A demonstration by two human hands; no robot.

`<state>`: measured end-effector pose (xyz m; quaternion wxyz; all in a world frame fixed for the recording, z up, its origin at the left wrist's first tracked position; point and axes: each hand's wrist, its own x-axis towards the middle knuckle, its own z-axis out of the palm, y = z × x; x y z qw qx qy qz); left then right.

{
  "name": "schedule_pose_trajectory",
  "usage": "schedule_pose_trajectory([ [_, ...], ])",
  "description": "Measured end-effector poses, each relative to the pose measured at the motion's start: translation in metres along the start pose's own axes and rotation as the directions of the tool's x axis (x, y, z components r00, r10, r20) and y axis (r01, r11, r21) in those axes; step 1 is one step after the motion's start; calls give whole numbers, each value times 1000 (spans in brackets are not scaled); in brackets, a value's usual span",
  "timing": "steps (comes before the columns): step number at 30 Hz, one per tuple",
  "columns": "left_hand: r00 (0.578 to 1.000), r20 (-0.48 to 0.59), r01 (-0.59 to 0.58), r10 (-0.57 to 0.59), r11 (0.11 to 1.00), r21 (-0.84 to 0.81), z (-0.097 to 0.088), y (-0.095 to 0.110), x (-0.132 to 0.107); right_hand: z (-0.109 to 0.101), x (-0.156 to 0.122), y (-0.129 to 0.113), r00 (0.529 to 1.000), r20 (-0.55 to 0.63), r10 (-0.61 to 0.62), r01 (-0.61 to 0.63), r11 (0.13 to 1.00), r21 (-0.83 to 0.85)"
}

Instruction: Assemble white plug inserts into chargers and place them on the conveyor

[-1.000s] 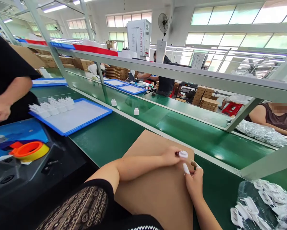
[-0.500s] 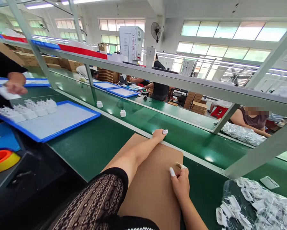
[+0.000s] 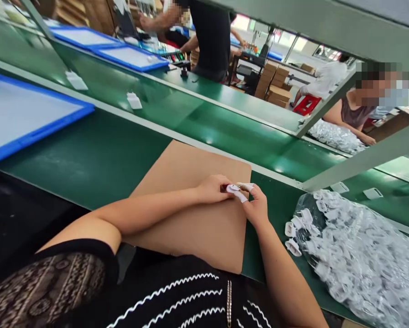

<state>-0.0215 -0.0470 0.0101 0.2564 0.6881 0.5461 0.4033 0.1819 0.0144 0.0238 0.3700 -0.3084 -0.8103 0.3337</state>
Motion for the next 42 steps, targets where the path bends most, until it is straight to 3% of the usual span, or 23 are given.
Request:
schedule_pose_trajectory([
  [3, 1000, -27, -17, 16, 1000, -20, 5, -5, -4, 2, 1, -4, 1000, 7, 20, -20, 1000, 6],
  [7, 999, -40, -20, 19, 1000, -24, 9, -12, 0, 6, 4, -8, 999, 14, -41, 42, 999, -35],
  [12, 999, -32, -24, 24, 999, -26, 8, -11, 0, 14, 7, -7, 997, 39, -68, 73, 986, -150],
  [25, 998, -66, 8, -9, 1000, -14, 12, -16, 5, 15, 7, -8, 1000, 12, 27, -23, 970, -244],
  [34, 997, -71, -18, 19, 1000, 19, 14, -14, 4, 34, -10, -5, 984, -147, 103, -114, 991, -70],
  [38, 999, -45, -27, 31, 995, 96, 15, -17, 6, 35, -11, -2, 986, -78, 149, -142, 986, 84],
  [42, 997, -44, -54, 59, 993, 102, 18, -21, 8, 26, -11, -1, 995, -63, 73, -73, 997, 6],
])
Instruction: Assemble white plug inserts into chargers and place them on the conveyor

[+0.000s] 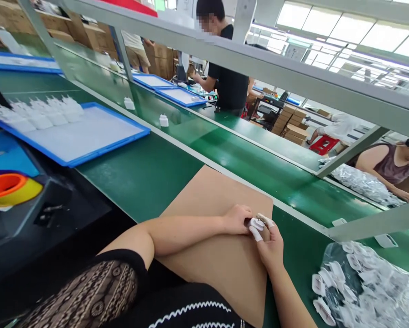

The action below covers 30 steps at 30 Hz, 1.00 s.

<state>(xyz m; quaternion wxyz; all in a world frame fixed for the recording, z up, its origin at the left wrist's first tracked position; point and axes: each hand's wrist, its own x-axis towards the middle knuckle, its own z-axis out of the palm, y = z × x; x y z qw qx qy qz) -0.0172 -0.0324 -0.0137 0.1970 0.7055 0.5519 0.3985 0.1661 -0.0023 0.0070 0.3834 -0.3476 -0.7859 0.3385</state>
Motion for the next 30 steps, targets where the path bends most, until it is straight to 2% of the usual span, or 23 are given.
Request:
schedule_pose_trajectory([
  [7, 999, 19, -33, 35, 995, -96, -4, 1, 0, -12, 6, -4, 999, 35, -32, 33, 999, -32],
  [9, 1000, 27, 1, 6, 968, -251, -3, 7, -2, -15, 5, -8, 997, -34, -71, 70, 997, -36],
  [11, 998, 34, 55, -45, 889, -454, -3, 16, -6, -18, 4, -13, 989, -122, -79, 80, 997, 0],
  [14, 996, 16, 76, -85, 776, -626, -4, 27, -12, -22, 3, -18, 990, -141, 13, 6, 991, 132],
  [16, 998, 8, 55, -64, 779, -624, -7, 31, -16, -25, 3, -20, 993, -87, 77, -60, 982, 180],
  [19, 1000, 3, 2, 0, 871, -490, -14, 34, -23, -29, 1, -26, 998, -1, 66, -65, 994, 91],
  [23, 996, -42, -85, 76, 943, -323, -21, 37, -29, -36, -5, -38, 994, 109, -3, 19, 988, -153],
  [27, 993, -39, -119, 112, 947, -298, -22, 40, -33, -40, -9, -46, 975, 214, -60, 140, 914, -381],
  [30, 987, -51, -159, 151, 937, -311, -23, 42, -36, -39, -12, -48, 959, 269, -92, 206, 877, -434],
])
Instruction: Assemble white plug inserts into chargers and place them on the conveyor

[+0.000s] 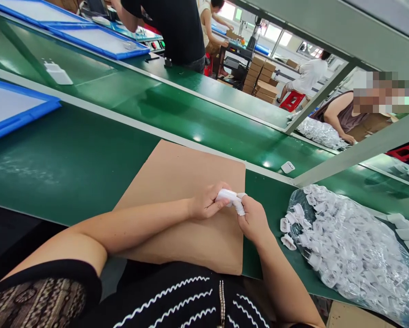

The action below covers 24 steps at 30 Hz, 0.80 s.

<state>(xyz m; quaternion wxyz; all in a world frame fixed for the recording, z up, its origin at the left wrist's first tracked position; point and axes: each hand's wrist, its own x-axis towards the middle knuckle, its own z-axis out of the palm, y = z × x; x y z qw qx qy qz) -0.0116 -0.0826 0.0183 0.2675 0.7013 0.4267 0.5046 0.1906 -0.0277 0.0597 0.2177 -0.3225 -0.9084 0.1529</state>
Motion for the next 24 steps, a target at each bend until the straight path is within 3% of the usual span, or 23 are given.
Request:
schedule_pose_trajectory([
  [6, 994, 68, -82, 84, 996, -26, -5, 0, -2, 5, -4, -6, 999, 47, -21, 15, 993, 117],
  [11, 992, 118, -47, 55, 996, -73, -8, -1, -3, 1, -7, -8, 993, 118, -25, 2, 982, 187],
  [18, 971, 223, -76, 89, 995, -65, -17, -10, 2, 4, -10, -14, 999, 50, -22, 20, 999, 31],
  [24, 994, 97, -28, 42, 990, -140, -5, -9, -4, 10, -9, -17, 997, 52, 60, -68, 985, 158],
])
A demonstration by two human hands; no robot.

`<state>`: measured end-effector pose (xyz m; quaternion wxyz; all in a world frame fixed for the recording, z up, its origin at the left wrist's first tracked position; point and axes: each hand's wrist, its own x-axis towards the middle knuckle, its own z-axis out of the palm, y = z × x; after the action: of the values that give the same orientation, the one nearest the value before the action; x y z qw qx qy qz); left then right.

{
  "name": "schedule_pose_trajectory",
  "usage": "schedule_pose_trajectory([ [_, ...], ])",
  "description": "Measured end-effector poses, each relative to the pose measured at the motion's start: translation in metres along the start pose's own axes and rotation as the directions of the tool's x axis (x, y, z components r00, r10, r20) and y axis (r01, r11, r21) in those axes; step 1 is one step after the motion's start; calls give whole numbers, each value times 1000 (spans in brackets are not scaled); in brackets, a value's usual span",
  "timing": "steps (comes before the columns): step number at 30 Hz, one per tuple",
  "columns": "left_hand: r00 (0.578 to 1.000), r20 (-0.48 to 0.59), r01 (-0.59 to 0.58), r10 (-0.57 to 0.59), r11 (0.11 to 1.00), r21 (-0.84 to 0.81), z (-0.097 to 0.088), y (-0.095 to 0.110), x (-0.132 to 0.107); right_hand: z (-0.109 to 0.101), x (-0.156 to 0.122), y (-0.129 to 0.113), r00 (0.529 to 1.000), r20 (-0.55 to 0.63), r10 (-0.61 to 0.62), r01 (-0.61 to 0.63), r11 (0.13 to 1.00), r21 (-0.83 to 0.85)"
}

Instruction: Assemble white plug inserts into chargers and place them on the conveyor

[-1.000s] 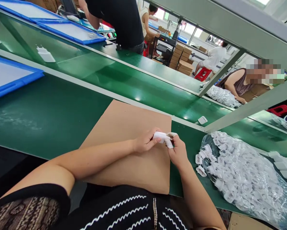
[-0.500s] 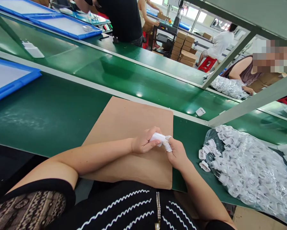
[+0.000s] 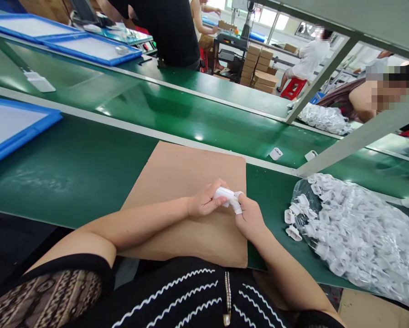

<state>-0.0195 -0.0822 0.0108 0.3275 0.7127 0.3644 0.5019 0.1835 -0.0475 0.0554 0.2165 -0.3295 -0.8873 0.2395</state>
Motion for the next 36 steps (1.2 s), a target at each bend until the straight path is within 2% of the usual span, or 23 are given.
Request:
schedule_pose_trajectory([
  [7, 972, -168, 154, -165, 985, -75, 21, 9, -4, -1, 3, 5, 991, 20, 131, -132, 983, 125],
  [14, 958, -186, 202, -219, 973, -108, 24, 10, -4, 1, 3, 4, 984, 11, 178, -177, 971, 162],
  [16, 957, -164, 222, -239, 968, -117, 21, 11, -1, -1, 5, 5, 980, 42, 194, -198, 959, 203],
  [20, 953, -73, 283, -295, 948, -146, 10, 11, 10, -9, 10, 10, 957, 240, 164, -243, 906, 347],
  [22, 946, -57, 307, -318, 941, -145, 6, 10, 13, -10, 12, 12, 946, 294, 138, -247, 894, 375],
  [28, 926, -71, 359, -371, 923, -136, 7, 6, 11, -1, 15, 19, 960, 211, 185, -245, 918, 311],
  [33, 937, -87, 332, -338, 940, -81, 11, 7, 5, 0, 12, 20, 964, 225, 141, -196, 949, 247],
  [36, 952, -55, 297, -301, 952, -81, 8, 8, 5, 2, 10, 18, 967, 226, 119, -175, 954, 244],
])
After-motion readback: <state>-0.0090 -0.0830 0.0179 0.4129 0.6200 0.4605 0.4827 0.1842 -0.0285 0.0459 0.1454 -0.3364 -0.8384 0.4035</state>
